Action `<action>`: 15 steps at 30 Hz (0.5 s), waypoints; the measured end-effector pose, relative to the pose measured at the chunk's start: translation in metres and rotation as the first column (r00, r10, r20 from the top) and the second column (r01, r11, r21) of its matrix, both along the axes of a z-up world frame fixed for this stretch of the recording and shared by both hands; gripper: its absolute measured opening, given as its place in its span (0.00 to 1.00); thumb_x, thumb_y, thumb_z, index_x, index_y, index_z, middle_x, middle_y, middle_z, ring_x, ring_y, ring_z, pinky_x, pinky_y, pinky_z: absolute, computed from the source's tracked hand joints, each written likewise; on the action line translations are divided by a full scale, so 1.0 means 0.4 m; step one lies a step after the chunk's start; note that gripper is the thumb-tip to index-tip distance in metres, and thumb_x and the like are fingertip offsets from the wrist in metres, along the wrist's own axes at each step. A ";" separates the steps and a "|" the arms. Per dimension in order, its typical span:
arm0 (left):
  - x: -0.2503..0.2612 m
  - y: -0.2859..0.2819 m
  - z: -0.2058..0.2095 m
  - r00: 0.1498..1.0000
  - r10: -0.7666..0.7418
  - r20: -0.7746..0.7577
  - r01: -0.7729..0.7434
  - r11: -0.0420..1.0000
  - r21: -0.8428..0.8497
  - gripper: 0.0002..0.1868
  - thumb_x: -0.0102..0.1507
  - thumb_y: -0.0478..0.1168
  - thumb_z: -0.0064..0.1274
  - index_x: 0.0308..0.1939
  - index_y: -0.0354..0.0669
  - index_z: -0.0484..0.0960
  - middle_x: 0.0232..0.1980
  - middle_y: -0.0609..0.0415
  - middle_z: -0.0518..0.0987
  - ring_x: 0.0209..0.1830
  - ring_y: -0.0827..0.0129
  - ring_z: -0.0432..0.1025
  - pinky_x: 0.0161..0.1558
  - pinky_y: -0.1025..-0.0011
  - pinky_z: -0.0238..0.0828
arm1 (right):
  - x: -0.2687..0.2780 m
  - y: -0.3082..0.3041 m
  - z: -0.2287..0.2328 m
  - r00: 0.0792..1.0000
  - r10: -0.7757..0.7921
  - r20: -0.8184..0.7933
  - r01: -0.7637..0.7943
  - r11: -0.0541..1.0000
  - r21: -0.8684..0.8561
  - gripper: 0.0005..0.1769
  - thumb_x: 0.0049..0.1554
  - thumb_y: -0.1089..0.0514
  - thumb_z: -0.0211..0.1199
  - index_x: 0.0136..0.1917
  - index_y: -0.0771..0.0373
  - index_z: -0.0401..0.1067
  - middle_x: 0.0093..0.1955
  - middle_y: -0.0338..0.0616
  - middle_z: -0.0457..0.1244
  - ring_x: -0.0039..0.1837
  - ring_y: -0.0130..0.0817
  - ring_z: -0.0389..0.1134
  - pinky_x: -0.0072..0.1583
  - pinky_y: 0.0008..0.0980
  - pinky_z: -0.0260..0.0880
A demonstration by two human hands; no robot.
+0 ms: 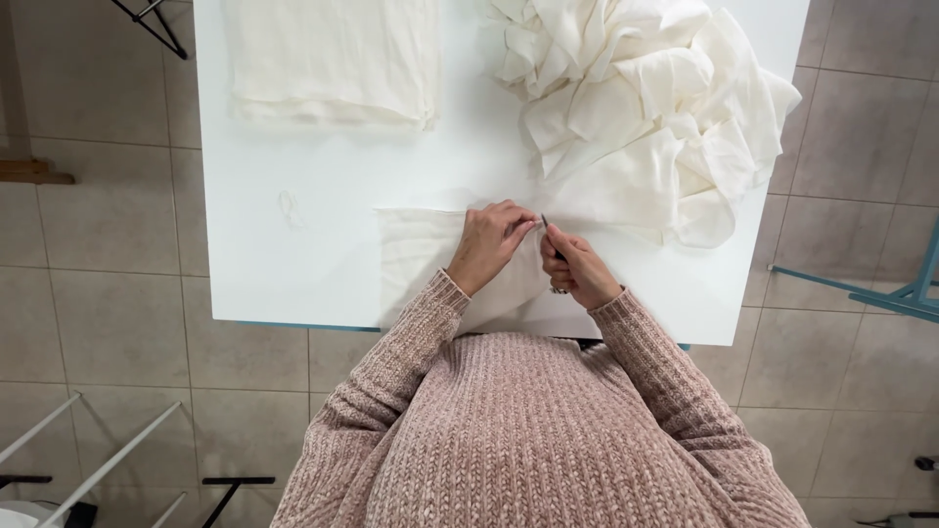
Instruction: Trim and separate thin white fabric pieces using thread nippers on a workbench.
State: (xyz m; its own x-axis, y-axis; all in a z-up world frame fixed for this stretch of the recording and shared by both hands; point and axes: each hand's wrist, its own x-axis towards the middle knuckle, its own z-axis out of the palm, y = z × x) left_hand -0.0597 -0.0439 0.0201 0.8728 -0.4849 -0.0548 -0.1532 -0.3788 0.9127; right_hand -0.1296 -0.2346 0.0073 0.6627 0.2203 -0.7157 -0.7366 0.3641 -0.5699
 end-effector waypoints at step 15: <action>0.019 0.108 -0.072 0.996 -0.067 0.058 0.069 0.997 -0.043 0.23 0.63 0.46 0.60 0.60 0.53 0.72 0.37 0.51 0.83 0.38 0.53 0.79 0.45 0.60 0.73 | 0.100 0.036 -0.032 0.940 0.032 0.340 0.107 0.918 -0.382 0.07 0.54 0.62 0.71 0.45 0.67 0.77 0.20 0.31 0.51 0.22 0.15 0.53 0.27 0.13 0.52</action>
State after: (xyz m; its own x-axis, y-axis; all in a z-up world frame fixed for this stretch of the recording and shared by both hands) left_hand -0.0520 -0.0008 -0.0087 0.8389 -0.5440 0.0171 -0.2292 -0.3245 0.9177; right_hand -0.0896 -0.2201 -0.0054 0.8785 -0.0602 -0.4739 -0.4685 0.0851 -0.8794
